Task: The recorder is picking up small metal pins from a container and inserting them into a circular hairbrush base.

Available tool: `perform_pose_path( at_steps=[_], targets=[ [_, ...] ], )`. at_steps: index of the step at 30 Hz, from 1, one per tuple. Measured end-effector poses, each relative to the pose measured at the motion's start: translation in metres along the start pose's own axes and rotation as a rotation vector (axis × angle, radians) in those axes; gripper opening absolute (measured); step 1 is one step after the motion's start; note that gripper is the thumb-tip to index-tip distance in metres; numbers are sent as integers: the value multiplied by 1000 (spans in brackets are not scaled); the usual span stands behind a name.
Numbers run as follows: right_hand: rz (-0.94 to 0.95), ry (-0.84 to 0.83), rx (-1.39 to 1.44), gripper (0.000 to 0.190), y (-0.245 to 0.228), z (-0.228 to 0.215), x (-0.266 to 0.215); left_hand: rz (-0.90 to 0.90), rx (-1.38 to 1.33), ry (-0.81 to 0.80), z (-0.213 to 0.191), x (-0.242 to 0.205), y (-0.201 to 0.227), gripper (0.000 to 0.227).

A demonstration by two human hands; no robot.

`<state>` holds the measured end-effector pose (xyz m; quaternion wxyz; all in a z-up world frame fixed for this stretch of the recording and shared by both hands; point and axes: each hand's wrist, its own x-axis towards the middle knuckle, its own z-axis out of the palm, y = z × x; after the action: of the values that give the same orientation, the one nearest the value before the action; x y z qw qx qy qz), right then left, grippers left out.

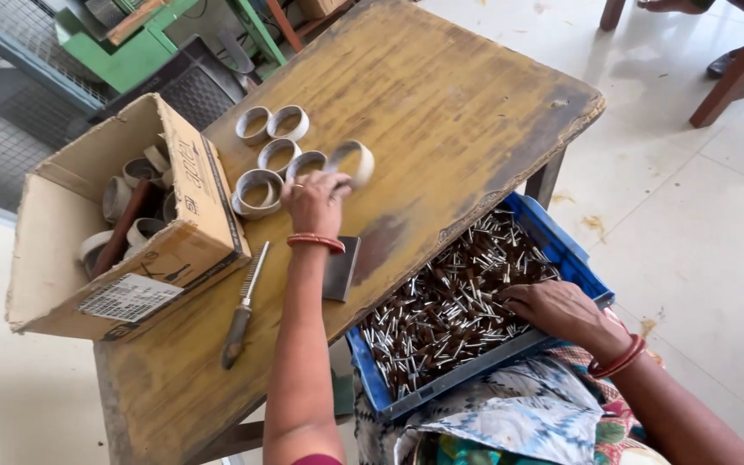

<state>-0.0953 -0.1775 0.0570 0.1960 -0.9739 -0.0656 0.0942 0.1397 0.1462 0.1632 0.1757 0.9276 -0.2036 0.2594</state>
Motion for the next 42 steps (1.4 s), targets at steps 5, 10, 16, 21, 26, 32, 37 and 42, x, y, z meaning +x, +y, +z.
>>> perform_pose_path(
  at_steps=[5,10,16,21,26,32,37,42],
  targets=[
    [-45,-30,-13,37,-7,8,-8,75,5,-450,-16,-53,53,18],
    [-156,-116,67,26,-31,7,-49,-29,-104,-282,-11,-84,25,107],
    [-118,-57,93,29,-29,-6,-48,-184,31,-367,-18,-104,25,82],
    [-58,-39,173,31,-25,-12,-46,-260,-394,-449,-60,-119,139,46],
    [-86,-30,131,33,-29,-13,-50,-6,-444,-755,51,-179,107,78],
    [-76,-48,128,33,-25,-9,-49,-704,-248,-835,160,-202,8,119],
    [-48,-46,149,32,-30,-14,-49,-768,-209,-780,219,-205,-21,120],
    [-121,28,135,32,-22,-9,-49,-478,-190,-1117,125,-184,105,144]
  ],
)
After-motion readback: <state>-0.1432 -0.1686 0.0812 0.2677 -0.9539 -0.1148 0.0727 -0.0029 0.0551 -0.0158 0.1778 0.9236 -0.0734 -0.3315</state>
